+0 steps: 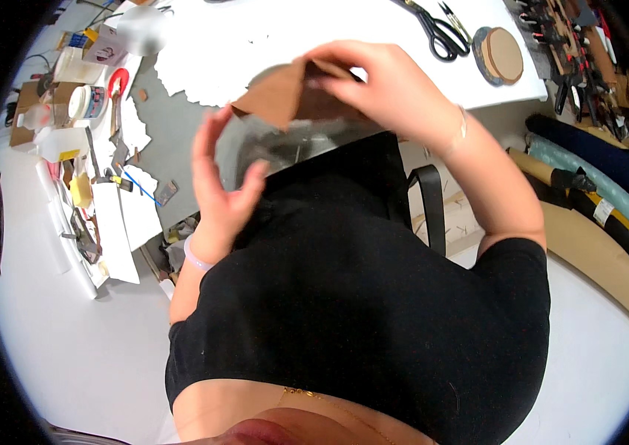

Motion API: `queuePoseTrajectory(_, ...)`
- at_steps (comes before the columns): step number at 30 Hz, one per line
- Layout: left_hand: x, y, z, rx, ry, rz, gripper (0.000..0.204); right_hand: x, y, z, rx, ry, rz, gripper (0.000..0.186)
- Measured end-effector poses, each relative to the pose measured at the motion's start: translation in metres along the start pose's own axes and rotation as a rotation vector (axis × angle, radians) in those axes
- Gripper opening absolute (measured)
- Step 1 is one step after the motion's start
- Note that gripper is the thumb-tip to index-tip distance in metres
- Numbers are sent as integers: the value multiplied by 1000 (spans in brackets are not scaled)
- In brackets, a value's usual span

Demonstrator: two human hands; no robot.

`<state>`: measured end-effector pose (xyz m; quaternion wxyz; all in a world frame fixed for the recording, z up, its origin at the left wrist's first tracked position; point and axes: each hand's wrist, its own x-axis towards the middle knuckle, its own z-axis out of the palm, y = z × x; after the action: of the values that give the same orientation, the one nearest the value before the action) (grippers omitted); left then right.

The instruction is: The person applies white adhesive to a circular piece of material, presses it onto a brown leather sheet, and uses a sponge to smooth the surface. They then iron the bonded piece and trim the excess leather around the circle using scissors.

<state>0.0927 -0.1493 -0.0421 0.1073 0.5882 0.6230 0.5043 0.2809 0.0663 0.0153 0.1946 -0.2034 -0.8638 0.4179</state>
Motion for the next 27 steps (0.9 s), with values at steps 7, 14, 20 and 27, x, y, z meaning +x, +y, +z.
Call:
queuePoseTrajectory(7,-18,-12,-34,-55,362,-289,66,151,22,48,-23,-522,130,58)
queuePoseTrajectory(14,-40,-17,-60,310,309,-365,63,189,29,56,-373,-409,-59,40)
queuePoseTrajectory(20,-21,-31,-56,445,-31,-223,60,208,25,-10,-376,-57,-215,24)
queuePoseTrajectory(27,15,-32,-39,492,-224,-131,57,268,-6,-60,-378,494,-317,36)
